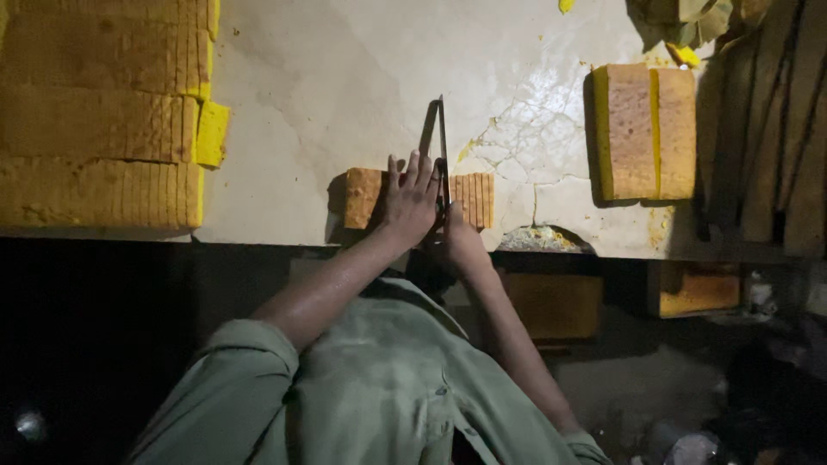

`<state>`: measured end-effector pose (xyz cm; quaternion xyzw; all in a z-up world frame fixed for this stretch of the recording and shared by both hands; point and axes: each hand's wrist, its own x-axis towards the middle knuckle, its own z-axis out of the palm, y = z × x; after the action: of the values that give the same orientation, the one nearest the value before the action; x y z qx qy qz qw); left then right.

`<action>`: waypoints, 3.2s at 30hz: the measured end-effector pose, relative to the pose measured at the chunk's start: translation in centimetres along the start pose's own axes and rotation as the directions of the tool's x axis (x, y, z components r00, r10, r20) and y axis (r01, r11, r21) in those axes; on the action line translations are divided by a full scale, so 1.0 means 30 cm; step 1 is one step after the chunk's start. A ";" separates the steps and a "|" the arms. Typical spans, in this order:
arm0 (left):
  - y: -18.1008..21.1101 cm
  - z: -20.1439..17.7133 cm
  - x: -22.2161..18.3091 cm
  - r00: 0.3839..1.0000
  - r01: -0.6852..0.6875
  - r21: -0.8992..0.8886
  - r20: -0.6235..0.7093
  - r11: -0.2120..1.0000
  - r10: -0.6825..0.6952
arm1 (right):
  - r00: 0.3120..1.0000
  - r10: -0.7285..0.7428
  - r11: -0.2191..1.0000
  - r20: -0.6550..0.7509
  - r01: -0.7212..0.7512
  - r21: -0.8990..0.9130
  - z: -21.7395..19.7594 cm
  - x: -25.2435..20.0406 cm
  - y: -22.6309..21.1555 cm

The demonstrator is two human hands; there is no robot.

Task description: The person uses a long knife to slice rectangular yellow food blocks into thin strips on a white countertop. They repeatedly cut the same block into uniform strips and move the cut pieces aside to continue slicing.

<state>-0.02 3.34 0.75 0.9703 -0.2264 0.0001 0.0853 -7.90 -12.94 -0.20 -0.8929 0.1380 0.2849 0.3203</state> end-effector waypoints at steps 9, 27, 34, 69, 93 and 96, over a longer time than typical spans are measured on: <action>-0.013 -0.074 -0.016 0.995 0.016 -0.109 0.101 0.994 -0.005 | 0.991 -0.101 0.969 0.093 0.119 -0.215 0.116 -0.343 0.160; -0.046 -0.042 -0.029 0.994 0.032 -0.139 0.104 0.990 -0.017 | 0.966 -0.255 0.943 0.031 0.256 -0.212 0.143 -0.361 0.128; -0.066 0.011 -0.035 0.998 0.010 0.012 -0.065 1.000 -0.010 | 0.984 -0.177 0.953 0.011 0.174 -0.246 0.054 0.019 -0.080; -0.123 -0.007 -0.075 0.995 0.008 -0.081 -0.100 0.997 -0.016 | 0.999 -0.017 1.000 0.042 0.018 -0.016 0.166 0.001 -0.020; -0.160 -0.027 -0.112 0.994 0.091 -0.060 -0.057 0.994 -0.095 | 0.970 -0.244 0.940 0.021 0.241 -0.242 0.130 -0.098 -0.125; -0.168 -0.073 -0.099 0.993 0.094 -0.060 0.083 0.994 -0.089 | 0.988 0.049 0.984 0.148 -0.073 0.160 0.241 -0.249 0.119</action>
<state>-0.38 9.44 1.96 0.9756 -0.1848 -0.0500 0.1071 -18.46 -10.46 -2.09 -0.8358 0.1652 0.3457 0.3933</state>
